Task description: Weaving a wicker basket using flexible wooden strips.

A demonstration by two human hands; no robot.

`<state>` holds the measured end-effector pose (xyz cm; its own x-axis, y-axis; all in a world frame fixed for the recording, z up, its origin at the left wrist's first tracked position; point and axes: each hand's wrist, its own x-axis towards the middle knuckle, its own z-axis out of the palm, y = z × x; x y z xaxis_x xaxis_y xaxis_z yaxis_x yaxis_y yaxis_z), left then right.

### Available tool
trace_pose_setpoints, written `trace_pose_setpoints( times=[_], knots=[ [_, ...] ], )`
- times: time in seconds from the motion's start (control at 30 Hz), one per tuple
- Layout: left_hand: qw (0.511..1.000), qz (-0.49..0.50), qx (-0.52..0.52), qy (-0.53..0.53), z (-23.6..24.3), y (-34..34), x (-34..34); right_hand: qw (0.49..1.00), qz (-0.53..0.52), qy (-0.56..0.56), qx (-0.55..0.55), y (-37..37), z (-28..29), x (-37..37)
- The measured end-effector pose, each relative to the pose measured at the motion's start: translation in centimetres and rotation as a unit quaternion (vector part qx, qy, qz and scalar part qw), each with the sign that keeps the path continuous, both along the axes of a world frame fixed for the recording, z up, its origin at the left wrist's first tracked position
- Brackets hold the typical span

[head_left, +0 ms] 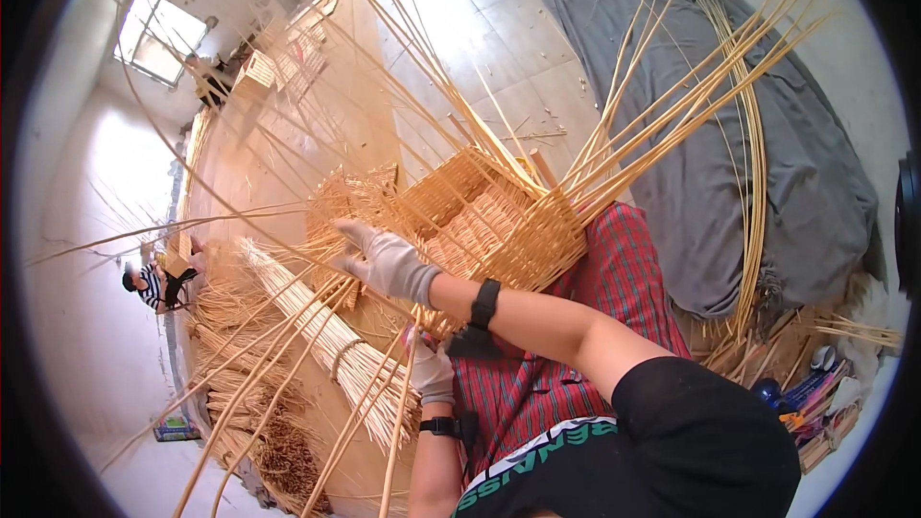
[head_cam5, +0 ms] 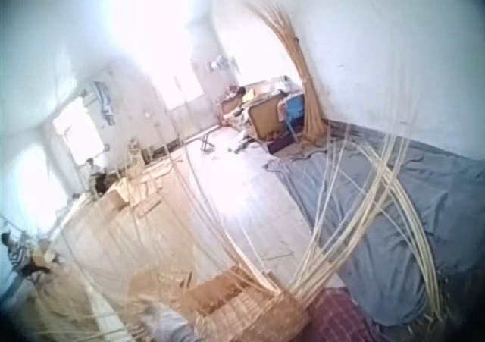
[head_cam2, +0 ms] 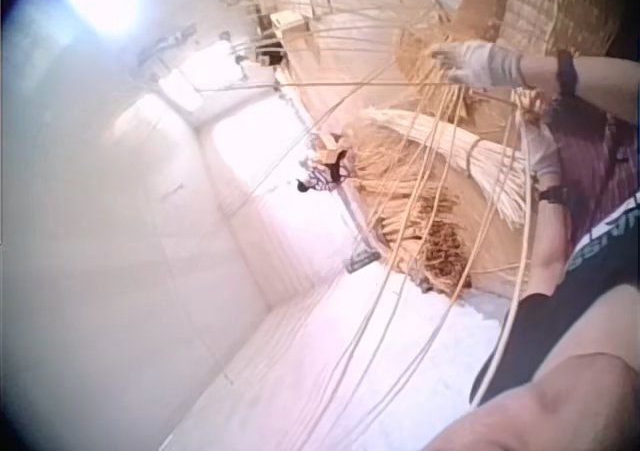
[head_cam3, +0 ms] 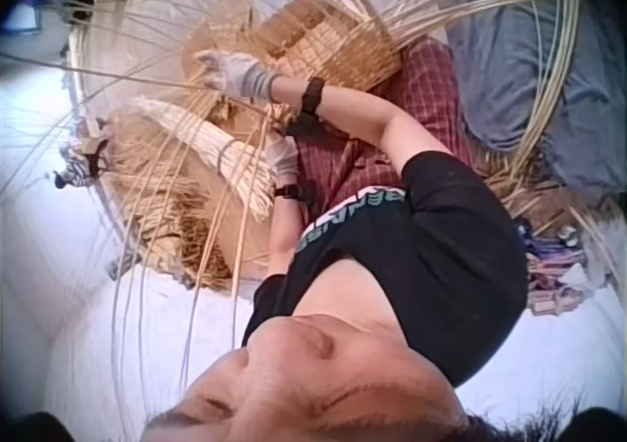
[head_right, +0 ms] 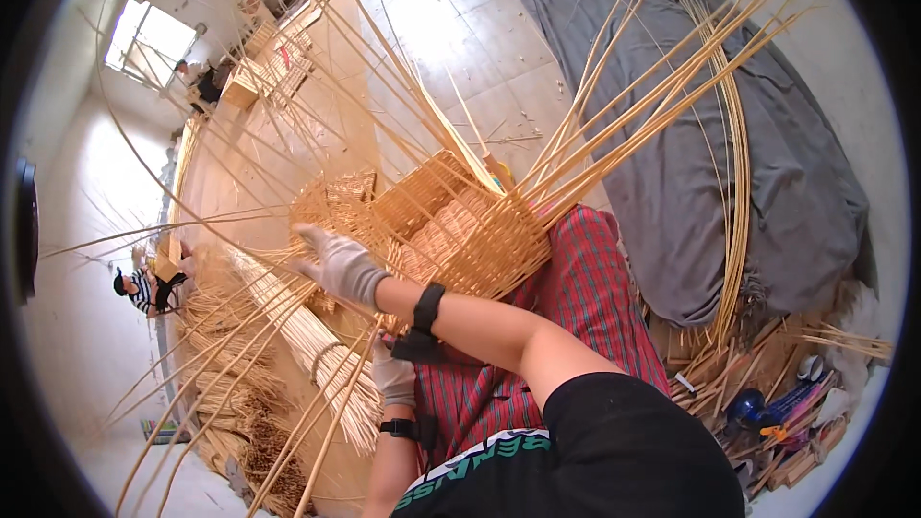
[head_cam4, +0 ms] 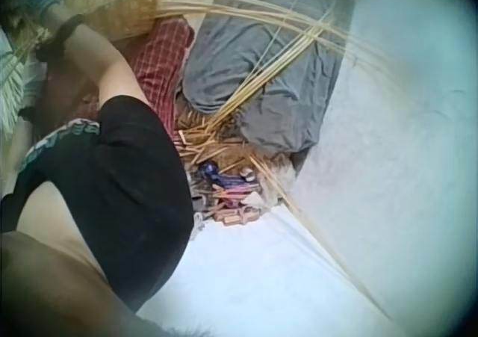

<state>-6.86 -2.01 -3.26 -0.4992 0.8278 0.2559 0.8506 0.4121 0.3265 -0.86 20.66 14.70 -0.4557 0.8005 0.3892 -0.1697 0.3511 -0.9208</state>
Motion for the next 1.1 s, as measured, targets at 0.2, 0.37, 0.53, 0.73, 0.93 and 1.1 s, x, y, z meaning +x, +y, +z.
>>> trace_pose_setpoints(
  times=[0.2,0.37,0.53,0.73,0.93,1.1],
  knots=[
    [0.984,-0.004,-0.010,-0.180,2.5,2.7,3.1,0.966,0.199,0.026,-0.163,-4.0,-6.1,3.8],
    [0.966,0.000,0.055,-0.254,0.1,0.2,-1.5,0.987,0.022,-0.057,-0.150,-7.0,-5.0,5.6],
    [0.974,0.040,-0.029,-0.219,2.7,2.1,1.8,0.957,0.002,-0.278,-0.082,-4.2,-1.8,3.3],
    [0.981,-0.009,0.084,-0.172,0.8,0.9,0.4,0.935,-0.034,-0.353,0.028,-5.8,-3.1,3.0],
    [0.993,-0.007,0.056,-0.107,1.1,2.3,2.5,0.987,-0.066,-0.120,0.086,-0.6,-6.8,0.6],
    [0.993,0.019,0.076,-0.088,-0.8,0.7,-0.2,0.977,0.027,-0.183,0.107,-2.8,-1.9,2.1]
  ],
)
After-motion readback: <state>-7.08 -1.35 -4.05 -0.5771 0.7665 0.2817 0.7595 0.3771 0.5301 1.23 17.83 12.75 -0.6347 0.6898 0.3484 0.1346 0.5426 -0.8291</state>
